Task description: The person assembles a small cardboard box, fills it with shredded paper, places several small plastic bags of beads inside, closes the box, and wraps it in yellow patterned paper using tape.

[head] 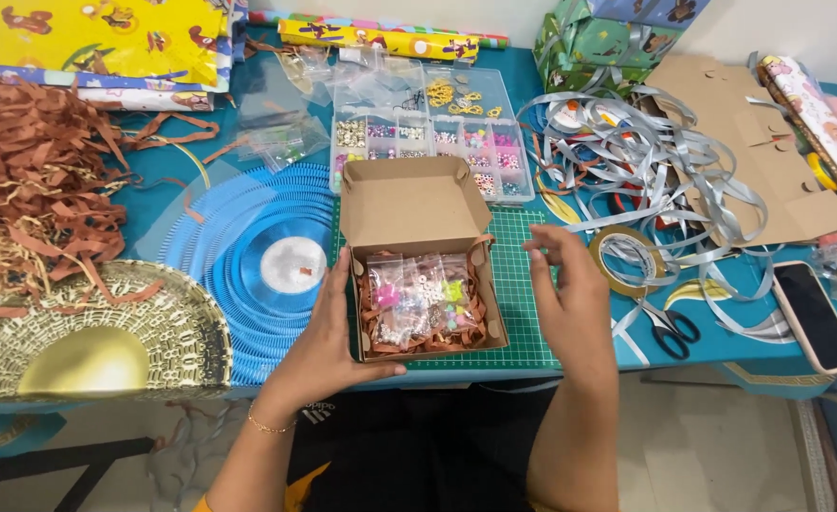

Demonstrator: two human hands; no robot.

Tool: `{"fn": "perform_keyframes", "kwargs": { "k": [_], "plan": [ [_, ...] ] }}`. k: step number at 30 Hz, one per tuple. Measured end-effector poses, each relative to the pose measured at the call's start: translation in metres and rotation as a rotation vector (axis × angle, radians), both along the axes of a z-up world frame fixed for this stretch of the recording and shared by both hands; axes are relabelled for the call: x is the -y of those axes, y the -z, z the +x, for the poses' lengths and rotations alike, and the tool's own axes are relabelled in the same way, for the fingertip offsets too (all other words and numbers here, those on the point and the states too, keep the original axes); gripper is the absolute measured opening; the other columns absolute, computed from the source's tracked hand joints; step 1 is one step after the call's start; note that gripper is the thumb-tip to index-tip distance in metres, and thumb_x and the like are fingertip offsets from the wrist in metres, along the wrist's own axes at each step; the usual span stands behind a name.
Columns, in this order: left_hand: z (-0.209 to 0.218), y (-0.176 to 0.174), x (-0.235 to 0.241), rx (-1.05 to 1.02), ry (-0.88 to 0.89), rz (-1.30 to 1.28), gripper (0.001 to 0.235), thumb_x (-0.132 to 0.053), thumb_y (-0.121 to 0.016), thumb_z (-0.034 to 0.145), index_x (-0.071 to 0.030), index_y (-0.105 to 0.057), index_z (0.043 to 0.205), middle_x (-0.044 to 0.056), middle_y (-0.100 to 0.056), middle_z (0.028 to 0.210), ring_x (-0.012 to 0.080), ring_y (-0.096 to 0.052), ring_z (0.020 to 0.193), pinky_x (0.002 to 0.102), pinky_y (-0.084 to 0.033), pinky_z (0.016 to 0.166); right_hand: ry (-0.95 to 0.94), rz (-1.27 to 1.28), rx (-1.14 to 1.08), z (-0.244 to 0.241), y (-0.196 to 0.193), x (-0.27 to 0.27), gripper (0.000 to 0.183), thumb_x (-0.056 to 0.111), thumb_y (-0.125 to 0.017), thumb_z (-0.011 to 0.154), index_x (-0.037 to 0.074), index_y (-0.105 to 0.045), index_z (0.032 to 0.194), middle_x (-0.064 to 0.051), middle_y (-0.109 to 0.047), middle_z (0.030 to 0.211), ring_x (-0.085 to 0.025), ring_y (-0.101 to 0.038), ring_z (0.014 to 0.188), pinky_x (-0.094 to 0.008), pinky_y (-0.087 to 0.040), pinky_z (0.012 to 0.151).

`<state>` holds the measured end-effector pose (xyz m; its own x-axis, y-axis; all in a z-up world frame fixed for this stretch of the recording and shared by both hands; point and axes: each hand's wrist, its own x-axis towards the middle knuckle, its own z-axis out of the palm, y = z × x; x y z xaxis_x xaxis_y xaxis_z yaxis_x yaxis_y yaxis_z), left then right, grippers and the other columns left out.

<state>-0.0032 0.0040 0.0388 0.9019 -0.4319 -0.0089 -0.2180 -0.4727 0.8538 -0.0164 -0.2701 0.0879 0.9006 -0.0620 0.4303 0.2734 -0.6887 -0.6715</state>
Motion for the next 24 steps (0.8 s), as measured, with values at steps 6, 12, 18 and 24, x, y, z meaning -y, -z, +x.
{"fn": "perform_keyframes", "kwargs": {
  "k": [6, 12, 18, 24],
  "plan": [
    [0.0, -0.002, 0.004, 0.031, -0.003, 0.014, 0.151, -0.033, -0.102, 0.057, -0.005, 0.003, 0.161, 0.032, -0.005, 0.166, 0.0601, -0.004, 0.148, 0.075, -0.025, 0.112, 0.02, 0.196, 0.058, 0.017, 0.084, 0.012, 0.026, 0.011, -0.051, 0.105, 0.006, -0.065, 0.127, -0.016, -0.066, 0.113, -0.033, -0.064, 0.095, -0.04, -0.048, 0.073],
    [0.001, 0.006, 0.002, 0.08, 0.007, -0.018, 0.143, -0.037, -0.102, 0.055, -0.007, -0.01, 0.16, 0.033, -0.009, 0.165, 0.0635, -0.008, 0.145, 0.079, -0.028, 0.108, 0.076, 0.037, 0.022, 0.022, 0.102, 0.013, 0.027, 0.01, -0.05, 0.106, 0.006, -0.065, 0.128, -0.013, -0.061, 0.12, -0.033, -0.059, 0.114, -0.045, -0.048, 0.096],
    [0.002, 0.019, -0.001, 0.138, 0.003, -0.072, 0.126, -0.036, -0.103, 0.055, -0.012, -0.023, 0.149, 0.033, -0.012, 0.161, 0.066, -0.018, 0.142, 0.077, -0.038, 0.103, -0.005, -0.117, -0.041, 0.018, 0.104, 0.016, 0.027, 0.012, -0.061, 0.099, 0.006, -0.066, 0.126, -0.013, -0.064, 0.121, -0.034, -0.055, 0.12, -0.05, -0.042, 0.104],
    [0.004, 0.044, -0.008, 0.155, 0.024, -0.091, 0.11, -0.05, -0.092, 0.064, -0.023, -0.022, 0.144, 0.014, -0.003, 0.164, 0.0413, -0.012, 0.156, 0.059, -0.029, 0.121, -0.013, -0.234, -0.017, 0.023, 0.111, 0.018, 0.033, 0.029, -0.057, 0.101, 0.007, -0.064, 0.125, -0.009, -0.064, 0.123, -0.028, -0.052, 0.116, -0.041, -0.042, 0.095]
  ]
}}
